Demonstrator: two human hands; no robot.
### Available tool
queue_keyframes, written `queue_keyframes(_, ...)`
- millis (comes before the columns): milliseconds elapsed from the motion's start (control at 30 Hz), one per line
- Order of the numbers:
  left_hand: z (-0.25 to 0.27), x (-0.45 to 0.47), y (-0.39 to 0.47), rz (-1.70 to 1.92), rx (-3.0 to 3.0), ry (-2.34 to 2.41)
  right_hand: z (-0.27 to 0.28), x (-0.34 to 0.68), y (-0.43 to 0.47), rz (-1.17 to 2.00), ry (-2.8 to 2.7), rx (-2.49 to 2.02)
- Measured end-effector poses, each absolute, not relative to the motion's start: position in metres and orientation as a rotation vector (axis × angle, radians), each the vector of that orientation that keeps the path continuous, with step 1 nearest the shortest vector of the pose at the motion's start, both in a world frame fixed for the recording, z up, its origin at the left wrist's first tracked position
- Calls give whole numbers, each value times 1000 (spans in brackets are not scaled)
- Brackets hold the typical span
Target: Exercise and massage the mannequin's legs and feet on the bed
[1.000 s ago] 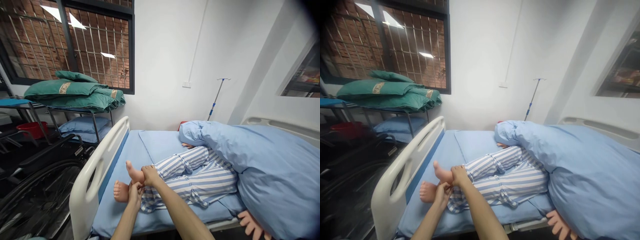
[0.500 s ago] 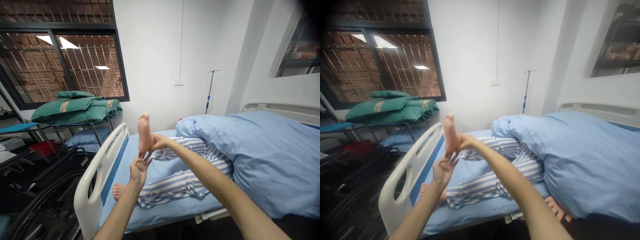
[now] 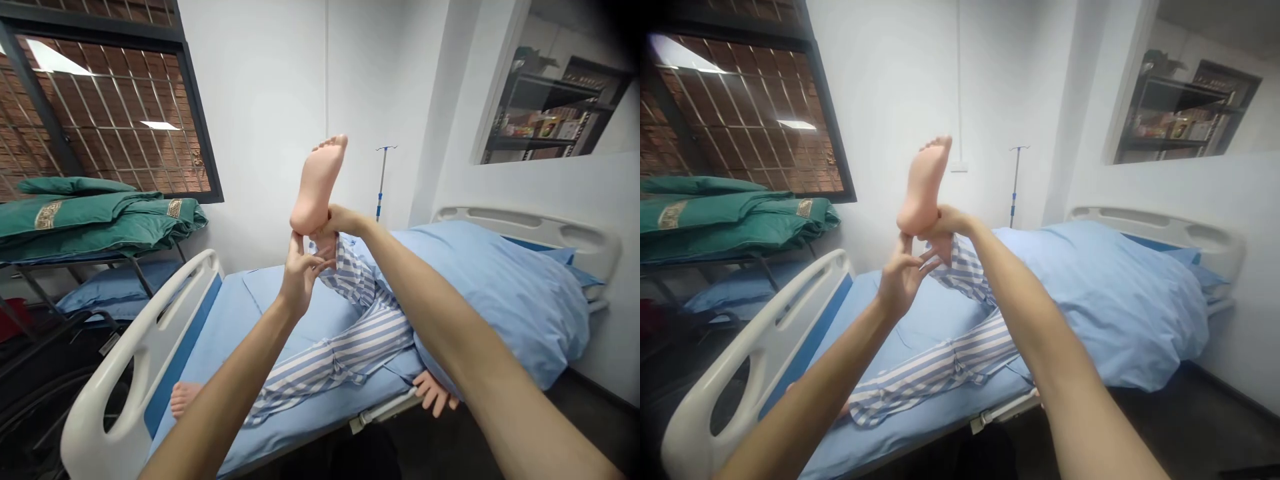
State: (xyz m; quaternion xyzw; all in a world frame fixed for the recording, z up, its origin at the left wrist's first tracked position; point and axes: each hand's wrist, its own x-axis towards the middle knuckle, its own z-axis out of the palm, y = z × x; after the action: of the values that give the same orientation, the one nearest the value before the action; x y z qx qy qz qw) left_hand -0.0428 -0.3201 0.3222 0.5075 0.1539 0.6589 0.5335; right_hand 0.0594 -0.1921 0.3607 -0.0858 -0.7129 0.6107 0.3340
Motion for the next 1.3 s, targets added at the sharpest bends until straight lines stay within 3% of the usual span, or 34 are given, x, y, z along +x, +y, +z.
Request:
queue_keyframes(133, 303, -73, -323, 1594, 1166, 437, 367, 43, -188, 1052, -2183, -759)
queue_keyframes(300, 267, -123, -326, 1623, 1002, 534, 321, -27, -193, 914, -2353, -734)
queue_keyframes(400, 234, -154, -327, 1651, 839, 577, 282, -67, -197, 907, -2462, -671)
queue_keyframes(600, 135, -219, -331, 1616, 298, 598, 180, -136, -207, 318, -2720, -1046)
queue_keyframes(867, 6, -254, -331, 1568, -73, 661, 49, -177, -229, 49, -2779, -1102)
queue_keyframes(1033, -15, -254, -328, 1585, -92, 652, 36, -176, -230, 35, -2744, -1084)
queue_keyframes(1300, -1, -256, -331, 1585, -118, 670, 43, -180, -231, 52, -2790, -1151)
